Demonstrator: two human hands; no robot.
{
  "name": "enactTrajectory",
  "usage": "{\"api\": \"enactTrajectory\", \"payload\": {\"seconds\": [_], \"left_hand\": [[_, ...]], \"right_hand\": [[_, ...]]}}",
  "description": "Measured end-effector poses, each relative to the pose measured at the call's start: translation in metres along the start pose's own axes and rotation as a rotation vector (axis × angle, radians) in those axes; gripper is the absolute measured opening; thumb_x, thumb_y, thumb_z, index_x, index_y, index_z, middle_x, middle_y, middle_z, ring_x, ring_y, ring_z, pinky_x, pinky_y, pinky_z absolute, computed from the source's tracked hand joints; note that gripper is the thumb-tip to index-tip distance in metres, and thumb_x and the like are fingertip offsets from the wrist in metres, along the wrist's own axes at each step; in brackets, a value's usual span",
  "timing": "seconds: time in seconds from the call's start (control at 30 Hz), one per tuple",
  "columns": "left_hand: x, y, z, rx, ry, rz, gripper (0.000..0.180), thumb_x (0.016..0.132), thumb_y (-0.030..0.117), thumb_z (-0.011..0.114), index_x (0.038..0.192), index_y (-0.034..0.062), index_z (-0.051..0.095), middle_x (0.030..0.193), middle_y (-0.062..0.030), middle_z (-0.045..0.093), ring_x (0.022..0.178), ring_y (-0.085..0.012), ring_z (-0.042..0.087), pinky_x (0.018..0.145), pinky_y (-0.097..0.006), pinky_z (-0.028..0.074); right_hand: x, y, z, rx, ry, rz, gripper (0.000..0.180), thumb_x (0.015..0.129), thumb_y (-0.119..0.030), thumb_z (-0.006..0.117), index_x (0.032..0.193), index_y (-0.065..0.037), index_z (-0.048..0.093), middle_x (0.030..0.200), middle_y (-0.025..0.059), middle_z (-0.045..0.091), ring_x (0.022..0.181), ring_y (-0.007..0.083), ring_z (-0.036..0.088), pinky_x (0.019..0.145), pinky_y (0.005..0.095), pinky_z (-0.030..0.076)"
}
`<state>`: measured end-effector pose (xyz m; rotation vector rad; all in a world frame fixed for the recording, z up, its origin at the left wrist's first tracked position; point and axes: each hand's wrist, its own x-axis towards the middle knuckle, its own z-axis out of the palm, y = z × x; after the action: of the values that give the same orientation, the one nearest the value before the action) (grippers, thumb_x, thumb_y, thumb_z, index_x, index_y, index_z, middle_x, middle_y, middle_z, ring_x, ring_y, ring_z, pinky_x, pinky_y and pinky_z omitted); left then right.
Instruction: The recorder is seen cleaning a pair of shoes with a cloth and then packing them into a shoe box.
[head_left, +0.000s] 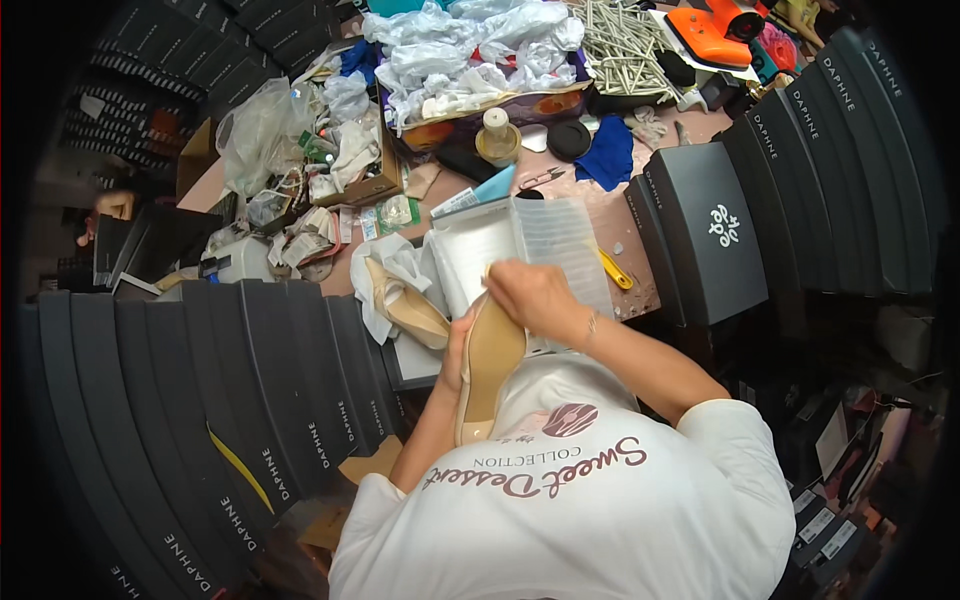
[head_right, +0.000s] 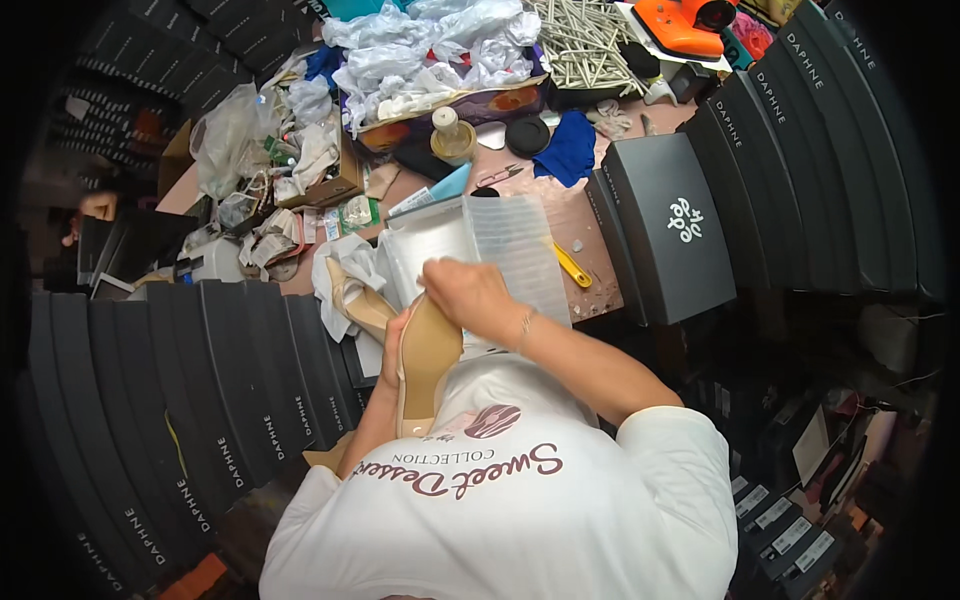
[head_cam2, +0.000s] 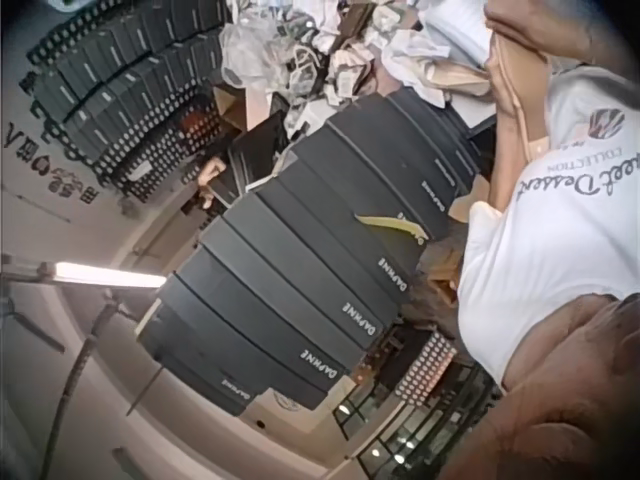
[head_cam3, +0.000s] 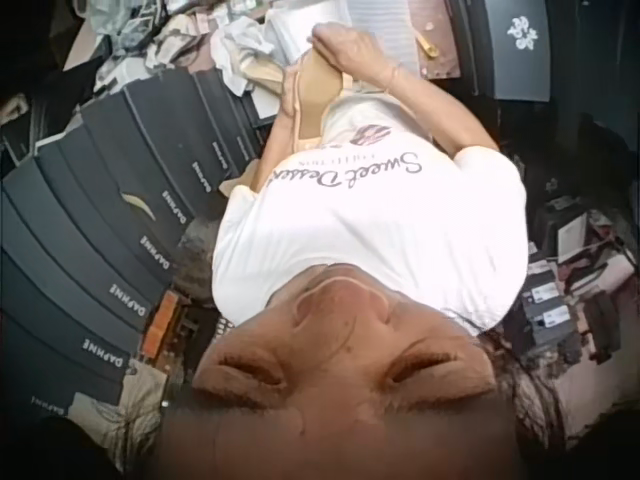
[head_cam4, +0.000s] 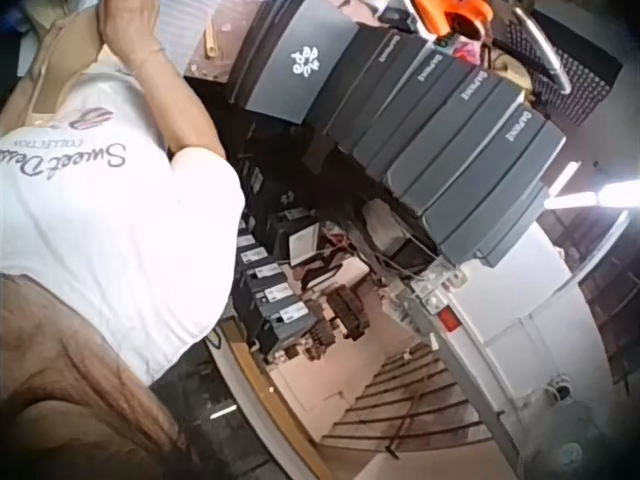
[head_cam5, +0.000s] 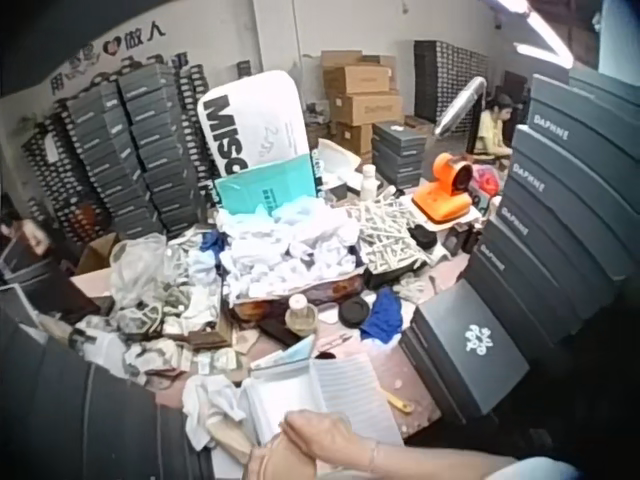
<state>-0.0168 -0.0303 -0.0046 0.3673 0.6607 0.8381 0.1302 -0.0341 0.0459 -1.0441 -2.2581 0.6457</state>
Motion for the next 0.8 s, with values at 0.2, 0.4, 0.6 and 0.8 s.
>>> {"api": "enactTrajectory", "payload": {"seconds": [0.2,0.4,0.6,0.8], "left_hand": [[0.002,-0.002,-0.01,-0.106,-0.173,-0.096,0.057,0.092,0.04,0.034,0.137,0.0055,0.035,0.112,-0.0107,0.056,0.097,-0.0193,0.057,0.082,-0.032,0.049],[0.002,-0.003,-0.001,-0.126,-0.106,-0.106,0.059,0.092,0.043,0.032,0.137,0.0052,0.035,0.109,-0.0149,0.057,0.096,-0.0223,0.059,0.082,-0.035,0.05],[0.004,0.003,0.001,-0.079,0.004,-0.113,0.057,0.093,0.041,0.031,0.138,0.0064,0.035,0.121,-0.0122,0.054,0.104,-0.0206,0.057,0.089,-0.035,0.047],[-0.005,0.005,0.006,-0.084,0.122,-0.042,0.057,0.093,0.041,0.032,0.138,0.0067,0.035,0.125,-0.0125,0.052,0.108,-0.0199,0.055,0.093,-0.033,0.046]], "right_hand": [[-0.016,0.012,0.0,-0.016,0.025,0.029,0.015,0.08,-0.018,0.06,0.073,-0.009,0.05,0.062,0.0072,0.054,0.052,0.0256,0.058,0.044,0.0346,0.045],[-0.015,0.031,-0.001,0.018,0.239,-0.049,0.015,0.079,-0.019,0.062,0.071,-0.012,0.051,0.06,0.0043,0.051,0.05,0.0228,0.056,0.043,0.0348,0.044],[-0.011,0.011,-0.006,0.022,0.091,-0.123,0.01,0.077,-0.019,0.058,0.075,-0.011,0.053,0.06,0.0035,0.053,0.057,0.0222,0.061,0.047,0.036,0.048],[0.016,-0.006,-0.003,-0.29,0.2,-0.223,0.011,0.079,-0.017,0.058,0.078,-0.007,0.054,0.064,0.0091,0.056,0.057,0.0272,0.06,0.049,0.0381,0.048]]}}
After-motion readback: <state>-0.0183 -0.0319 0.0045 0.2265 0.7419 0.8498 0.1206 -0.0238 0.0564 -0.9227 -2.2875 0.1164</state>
